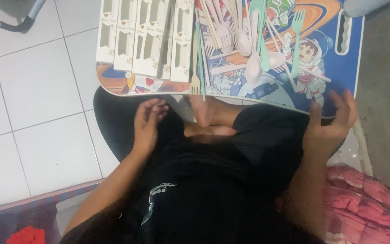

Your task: Packing plastic cutlery including forks, spoons, and straws into individual cardboard boxes.

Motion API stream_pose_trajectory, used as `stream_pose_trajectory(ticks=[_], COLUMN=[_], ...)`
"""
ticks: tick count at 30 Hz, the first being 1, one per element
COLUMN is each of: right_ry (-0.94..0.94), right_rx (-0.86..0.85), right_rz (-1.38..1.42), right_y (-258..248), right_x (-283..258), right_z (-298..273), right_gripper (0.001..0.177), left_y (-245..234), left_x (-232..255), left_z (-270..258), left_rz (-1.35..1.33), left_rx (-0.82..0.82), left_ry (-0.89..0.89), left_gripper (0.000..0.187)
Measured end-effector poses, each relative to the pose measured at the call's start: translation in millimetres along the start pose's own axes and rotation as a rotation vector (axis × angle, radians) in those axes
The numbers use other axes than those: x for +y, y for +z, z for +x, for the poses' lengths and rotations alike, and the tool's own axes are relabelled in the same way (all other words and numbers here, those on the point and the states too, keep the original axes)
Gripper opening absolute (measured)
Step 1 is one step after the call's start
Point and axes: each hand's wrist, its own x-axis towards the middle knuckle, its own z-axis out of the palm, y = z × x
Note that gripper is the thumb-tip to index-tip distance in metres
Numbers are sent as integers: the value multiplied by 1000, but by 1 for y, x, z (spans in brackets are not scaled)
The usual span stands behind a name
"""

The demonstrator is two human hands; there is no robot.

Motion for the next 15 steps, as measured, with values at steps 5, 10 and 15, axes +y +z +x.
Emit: stream_pose_trajectory(ticks=[5,10,15], right_ry=[-38,139,313], right_rx=[-79,-191,-275], right_rz=[74,-28,-97], right_y=[-11,-13,-9], right_x=[9,15,34], right_z=[4,14,23], right_gripper=[38,47,62], left_y=[13,30,30], left_x=[17,39,10], left_z=[-9,-15,-3], left_rz=[384,502,-56], left_rx=[-222,-354,-302], left_ry=[224,371,-185], left_gripper=[25,23,40])
